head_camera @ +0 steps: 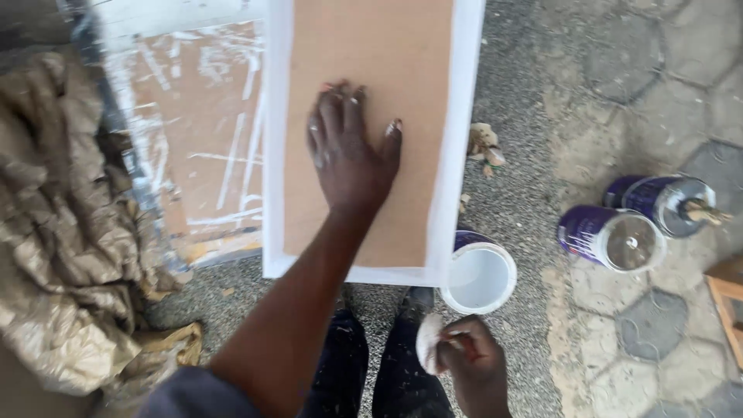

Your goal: Applying white paint to rectangular furniture panels using a cloth applicator and then moving the panels to a storage area.

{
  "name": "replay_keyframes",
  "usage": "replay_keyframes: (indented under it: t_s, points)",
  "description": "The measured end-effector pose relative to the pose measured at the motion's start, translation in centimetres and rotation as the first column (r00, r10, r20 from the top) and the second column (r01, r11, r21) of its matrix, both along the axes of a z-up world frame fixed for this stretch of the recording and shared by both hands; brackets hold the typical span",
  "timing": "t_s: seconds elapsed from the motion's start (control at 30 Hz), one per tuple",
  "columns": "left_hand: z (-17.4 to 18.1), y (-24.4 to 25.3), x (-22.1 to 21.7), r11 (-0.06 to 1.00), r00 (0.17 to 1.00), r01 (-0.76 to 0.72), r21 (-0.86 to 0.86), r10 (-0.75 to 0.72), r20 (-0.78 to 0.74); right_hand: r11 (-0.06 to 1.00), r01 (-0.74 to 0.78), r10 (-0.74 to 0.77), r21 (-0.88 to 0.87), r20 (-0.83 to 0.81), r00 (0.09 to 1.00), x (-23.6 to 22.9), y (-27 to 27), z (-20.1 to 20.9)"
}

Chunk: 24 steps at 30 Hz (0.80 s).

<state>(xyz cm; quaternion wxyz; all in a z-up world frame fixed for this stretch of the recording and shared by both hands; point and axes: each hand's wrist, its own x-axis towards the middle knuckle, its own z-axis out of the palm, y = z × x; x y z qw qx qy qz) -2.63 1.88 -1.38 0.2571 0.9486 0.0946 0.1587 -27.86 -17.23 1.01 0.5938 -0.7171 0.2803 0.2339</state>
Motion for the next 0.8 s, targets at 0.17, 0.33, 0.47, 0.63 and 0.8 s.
replay_keyframes:
  t_s: [0.17,0.33,0.47,0.63,0.8]
  points:
    - [5.4,2.7,-8.3,0.87,0.984,-0.163,-0.465,0.178,-0.012,0.85,0.479,-0.514,0.219,0.141,0.846,1.0,3.5,-0.9]
    - [6.2,9.5,-13.0,0.704,0.751,-0.617,-0.352,0.393,-0.53,0.836,0.484,-0.504,0.258,0.012,0.864,2.6,5.2,-0.4]
    - [5.9,12.9,-11.9,0.591,0.516,-0.669,-0.45,-0.066,-0.854,0.824,0.441,-0.481,0.355,0.028,0.876,2.6,5.1,-1.2]
    - [7.7,13.3,-8.1,0.178,0.418,-0.885,-0.431,-0.105,-0.902,0.831,0.393,-0.443,0.394,0.042,0.895,4.9,6.9,1.0]
    - [1.9,13.7,-8.4,0.288,0.395,-0.884,-0.367,0.045,-0.917,0.834,0.3,-0.422,0.463,0.183,0.888,7.8,8.6,0.0]
